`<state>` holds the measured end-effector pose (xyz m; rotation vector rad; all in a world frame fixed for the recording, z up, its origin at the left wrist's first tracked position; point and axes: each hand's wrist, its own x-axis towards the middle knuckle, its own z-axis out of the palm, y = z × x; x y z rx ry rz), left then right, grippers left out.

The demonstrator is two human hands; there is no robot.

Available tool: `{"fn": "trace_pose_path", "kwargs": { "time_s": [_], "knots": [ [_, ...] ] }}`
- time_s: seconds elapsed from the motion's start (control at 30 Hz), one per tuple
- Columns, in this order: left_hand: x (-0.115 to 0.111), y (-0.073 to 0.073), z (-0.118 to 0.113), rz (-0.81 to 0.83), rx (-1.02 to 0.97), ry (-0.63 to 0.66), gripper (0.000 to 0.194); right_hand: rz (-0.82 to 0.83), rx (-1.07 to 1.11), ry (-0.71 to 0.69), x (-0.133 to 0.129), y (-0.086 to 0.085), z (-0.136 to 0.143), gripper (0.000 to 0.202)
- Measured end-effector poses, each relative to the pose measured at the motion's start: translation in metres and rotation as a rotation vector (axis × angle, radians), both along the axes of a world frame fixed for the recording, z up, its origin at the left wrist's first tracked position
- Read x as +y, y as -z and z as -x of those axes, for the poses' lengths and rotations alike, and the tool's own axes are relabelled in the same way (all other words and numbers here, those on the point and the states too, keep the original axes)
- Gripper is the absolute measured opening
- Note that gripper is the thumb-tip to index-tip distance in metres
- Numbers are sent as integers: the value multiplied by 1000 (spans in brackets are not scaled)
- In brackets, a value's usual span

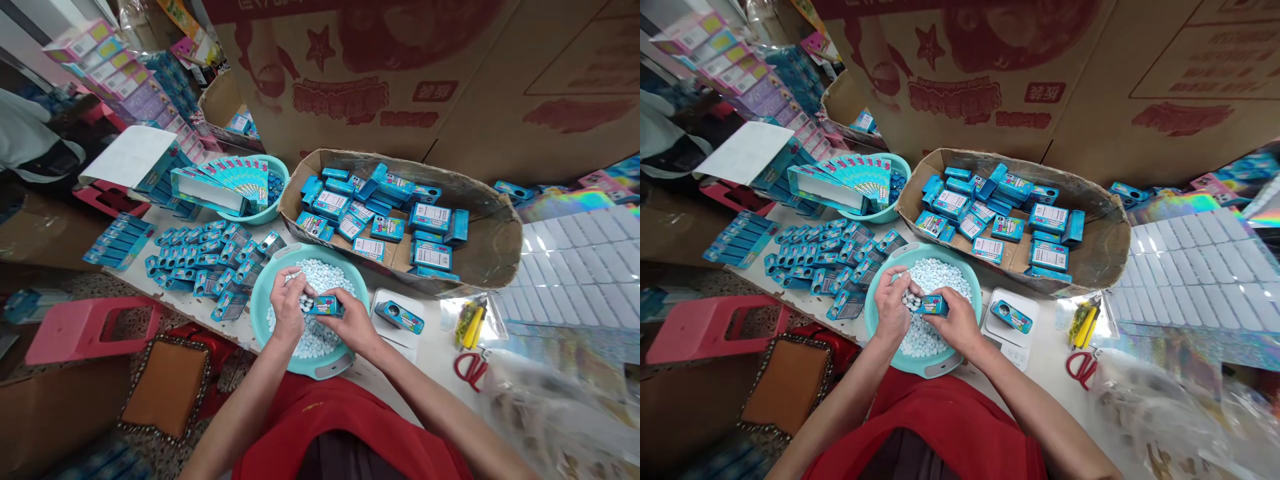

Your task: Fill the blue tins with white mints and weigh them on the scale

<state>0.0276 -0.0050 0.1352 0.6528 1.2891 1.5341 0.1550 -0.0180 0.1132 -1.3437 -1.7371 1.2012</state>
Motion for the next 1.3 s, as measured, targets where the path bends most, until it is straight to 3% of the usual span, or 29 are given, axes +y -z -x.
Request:
{"fn": "trace_pose_path", "kwargs": {
  "time_s": [0.2, 0.33, 0.43, 0.53, 0.63, 0.73, 0.83, 0.9, 1.03, 1.1, 1.2, 1.3],
  "knots": [
    [0, -10, -6, -15, -29, 16, 23, 21, 71, 22, -3, -3, 3, 34],
    [1, -13, 12, -60, 0, -19, 19, -19, 121, 3, -7, -17, -8, 32],
    [-2, 13, 43, 118, 285, 39, 26, -69, 112, 38, -8, -19, -21, 30],
    [-14, 53, 64, 366, 923, 335, 31, -56, 46, 107, -6, -14, -33, 25],
    [-30, 81, 56, 533, 1418, 506, 45, -57, 44, 155, -3, -10, -37, 29],
    [-40, 90, 28, 668, 1529, 528, 54, -70, 44, 213, 1, -7, -33, 32],
    [-41, 93, 8, 606, 1440, 581, 45, -71, 30, 191, 7, -2, -25, 30],
    [-38, 95, 7, 527, 1300, 589, 32, -81, 17, 186, 9, 1, -21, 30],
    [-29, 89, 20, 486, 782, 357, 20, -90, -46, 170, 10, 6, -21, 26],
    [-24, 74, 23, 475, 519, 260, 24, -100, -81, 137, 8, 9, -22, 26],
    [-17, 39, 20, 367, 122, 157, 27, -106, -136, 71, 4, 11, -21, 26],
    [-9, 7, 11, 204, -92, 77, 25, -107, -180, -1, 0, 6, -14, 28]
  ]
}}
